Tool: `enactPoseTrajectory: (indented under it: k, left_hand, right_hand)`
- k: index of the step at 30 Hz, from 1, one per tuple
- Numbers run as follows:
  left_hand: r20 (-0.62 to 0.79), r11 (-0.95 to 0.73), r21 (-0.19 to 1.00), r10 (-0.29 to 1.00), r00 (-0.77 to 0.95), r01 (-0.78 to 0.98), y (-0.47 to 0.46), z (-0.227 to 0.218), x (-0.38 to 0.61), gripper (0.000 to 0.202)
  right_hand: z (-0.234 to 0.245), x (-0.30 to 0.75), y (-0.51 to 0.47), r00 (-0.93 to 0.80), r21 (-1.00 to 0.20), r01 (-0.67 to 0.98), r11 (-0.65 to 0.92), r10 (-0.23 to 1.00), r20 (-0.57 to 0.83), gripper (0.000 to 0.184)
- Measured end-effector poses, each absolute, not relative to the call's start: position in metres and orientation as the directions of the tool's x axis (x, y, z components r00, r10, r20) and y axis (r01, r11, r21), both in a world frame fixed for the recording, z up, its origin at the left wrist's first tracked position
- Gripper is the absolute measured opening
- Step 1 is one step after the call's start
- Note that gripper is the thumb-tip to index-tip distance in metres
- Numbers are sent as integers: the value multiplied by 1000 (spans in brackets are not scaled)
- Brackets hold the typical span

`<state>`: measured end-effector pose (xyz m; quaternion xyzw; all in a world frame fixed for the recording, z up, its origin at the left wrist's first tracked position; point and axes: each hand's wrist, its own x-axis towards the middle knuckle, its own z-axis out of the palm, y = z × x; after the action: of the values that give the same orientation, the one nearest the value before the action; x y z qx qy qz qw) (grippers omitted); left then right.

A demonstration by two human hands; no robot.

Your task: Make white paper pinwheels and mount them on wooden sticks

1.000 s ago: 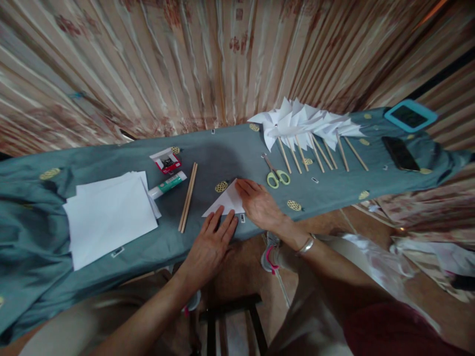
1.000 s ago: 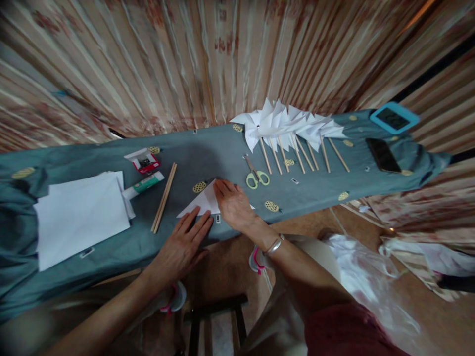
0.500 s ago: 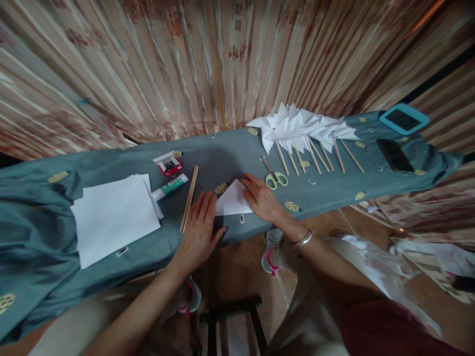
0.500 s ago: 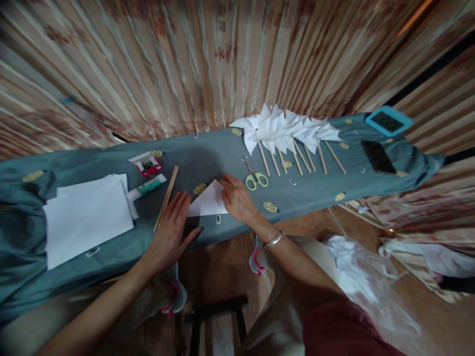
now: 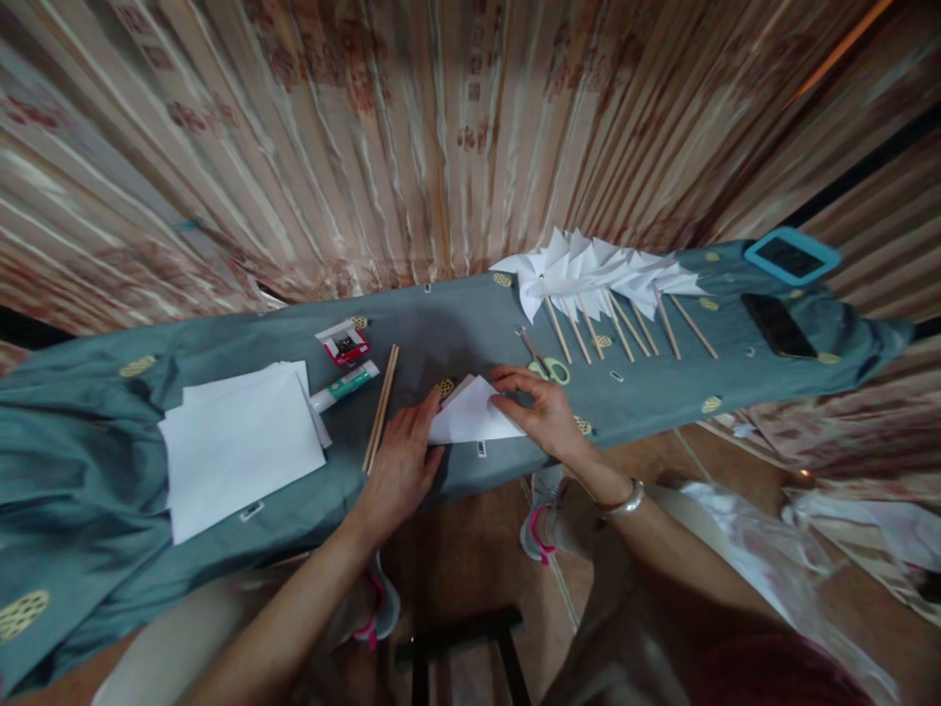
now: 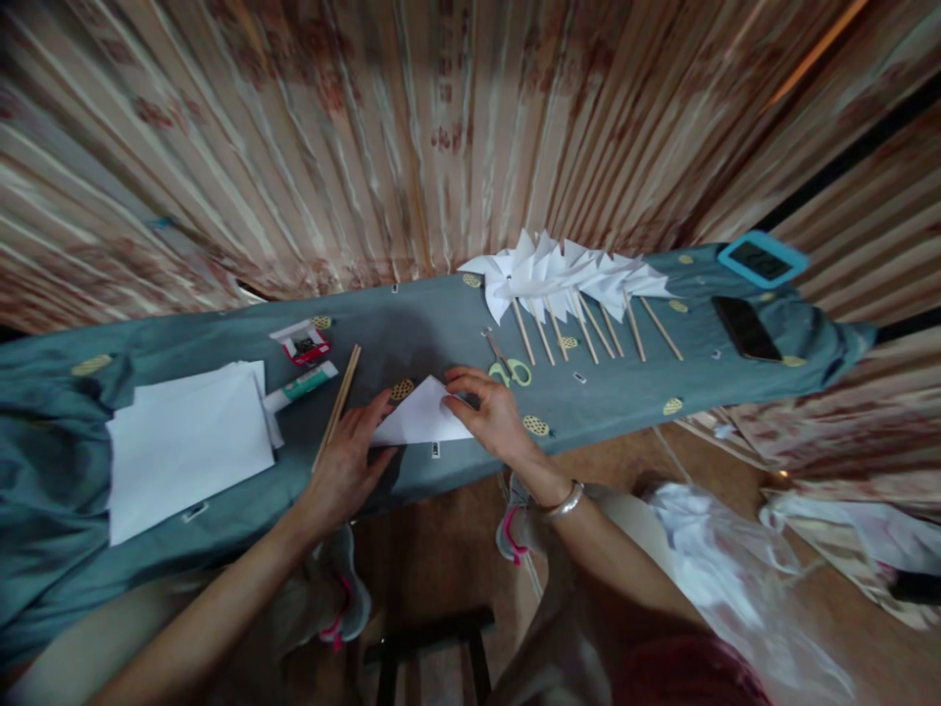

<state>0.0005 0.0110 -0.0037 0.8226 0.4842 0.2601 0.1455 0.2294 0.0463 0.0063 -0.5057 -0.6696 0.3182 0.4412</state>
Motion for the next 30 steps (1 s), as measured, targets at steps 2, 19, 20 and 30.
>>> enactPoseTrajectory:
  k: [2, 19, 20, 30]
  left_hand:
    - [292, -488, 505, 873, 392, 712, 13, -1, 1, 64]
    - [213, -545, 466, 833, 510, 697, 18, 11, 5, 22]
    - [209, -550, 470, 829, 518, 690, 17, 10, 5, 23]
    - [177, -571, 456, 810, 559, 683, 10, 3, 2, 38]
  right_hand:
    - [10, 230, 44, -94, -879, 370, 301, 953, 287, 3]
    - [27, 243, 28, -362, -860, 428, 278, 925, 118, 33]
    - [25, 244, 29, -376, -851, 439, 289, 919, 118, 31]
    - [17, 252, 26, -521, -604, 655, 455, 850, 75, 55]
